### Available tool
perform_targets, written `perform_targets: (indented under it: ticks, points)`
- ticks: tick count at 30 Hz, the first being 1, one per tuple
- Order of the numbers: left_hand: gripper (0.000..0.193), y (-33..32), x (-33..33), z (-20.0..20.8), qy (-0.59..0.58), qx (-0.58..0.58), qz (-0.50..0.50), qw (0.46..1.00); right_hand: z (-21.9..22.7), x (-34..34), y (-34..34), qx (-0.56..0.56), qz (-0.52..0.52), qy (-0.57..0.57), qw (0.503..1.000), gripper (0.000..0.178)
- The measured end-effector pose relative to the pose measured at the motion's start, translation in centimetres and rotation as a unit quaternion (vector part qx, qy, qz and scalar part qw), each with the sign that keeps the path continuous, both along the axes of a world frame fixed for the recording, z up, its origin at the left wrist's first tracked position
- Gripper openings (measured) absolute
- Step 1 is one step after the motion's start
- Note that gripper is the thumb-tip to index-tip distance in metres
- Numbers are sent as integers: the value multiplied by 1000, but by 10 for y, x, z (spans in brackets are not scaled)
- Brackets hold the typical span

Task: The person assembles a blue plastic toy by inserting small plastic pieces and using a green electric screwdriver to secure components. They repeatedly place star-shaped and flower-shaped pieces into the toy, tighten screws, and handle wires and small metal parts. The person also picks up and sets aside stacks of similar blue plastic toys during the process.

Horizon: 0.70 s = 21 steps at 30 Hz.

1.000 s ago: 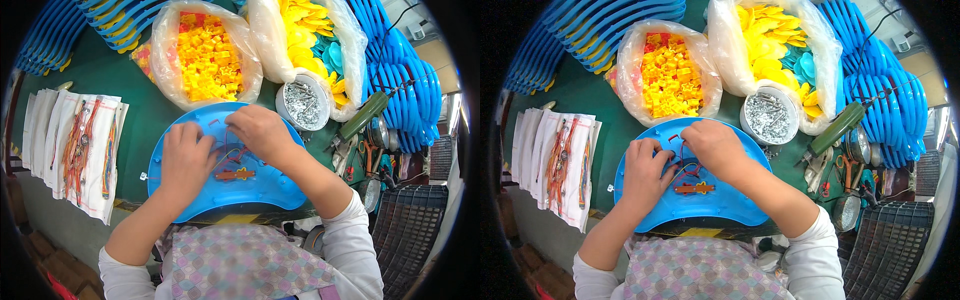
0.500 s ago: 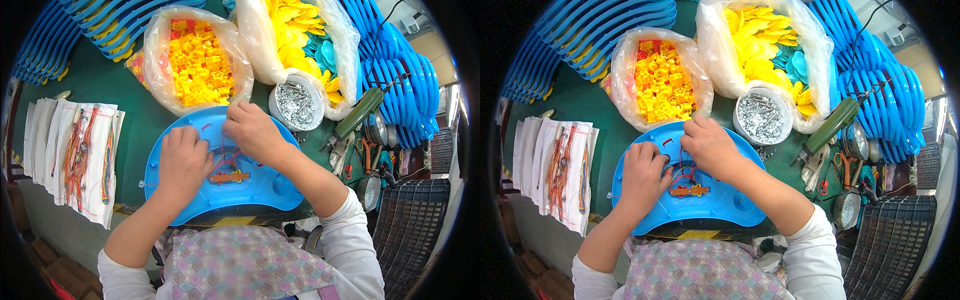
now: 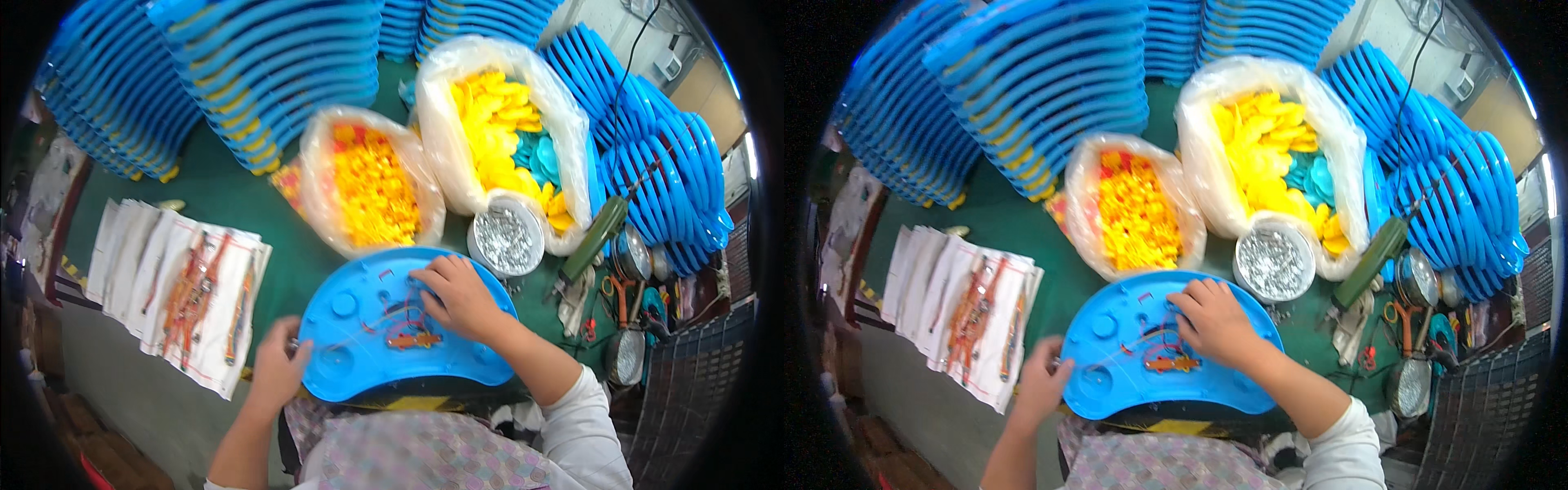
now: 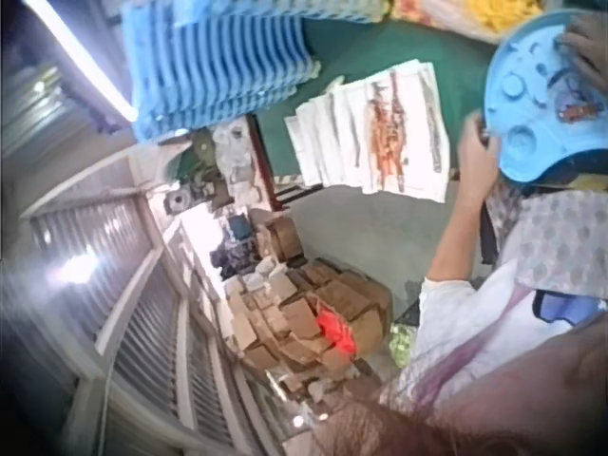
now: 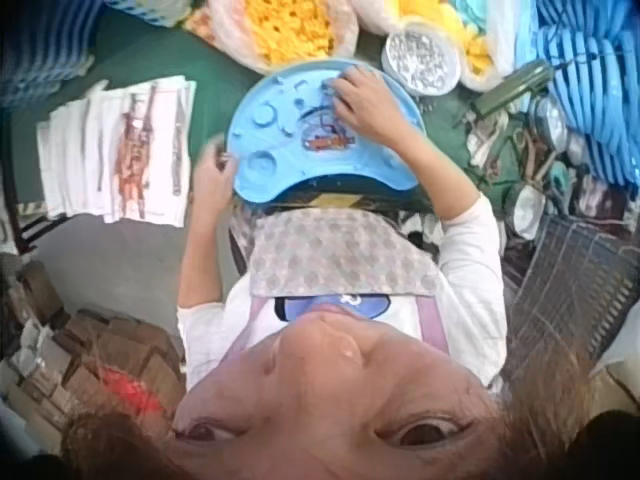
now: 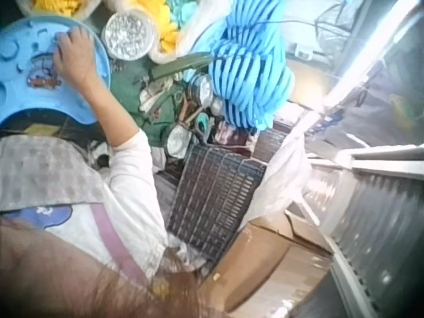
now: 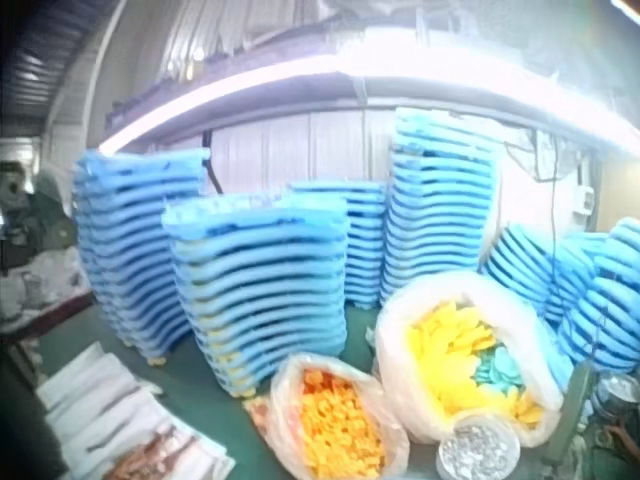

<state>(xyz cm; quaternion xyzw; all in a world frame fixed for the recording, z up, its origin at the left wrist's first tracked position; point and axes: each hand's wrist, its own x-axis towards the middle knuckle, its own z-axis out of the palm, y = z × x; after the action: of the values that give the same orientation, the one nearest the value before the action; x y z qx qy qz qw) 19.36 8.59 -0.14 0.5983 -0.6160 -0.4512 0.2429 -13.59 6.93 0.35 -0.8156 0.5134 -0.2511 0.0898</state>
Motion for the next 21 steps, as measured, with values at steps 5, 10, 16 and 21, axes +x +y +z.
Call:
perform_targets:
  ticks: [5,10,16,21]
  points:
    - [33,8,9,16,158,-81,48,983,40,8,14,-128,10,-92,988,44]
    - [48,-60,41,100,112,-336,236,905,80,6,41,-369,38,-138,918,42]
    - [59,-225,41,267,138,-566,159,797,68,-1,41,-311,32,-92,946,44]
    - [52,-305,74,318,213,-433,73,873,54,15,31,-270,55,-90,957,47]
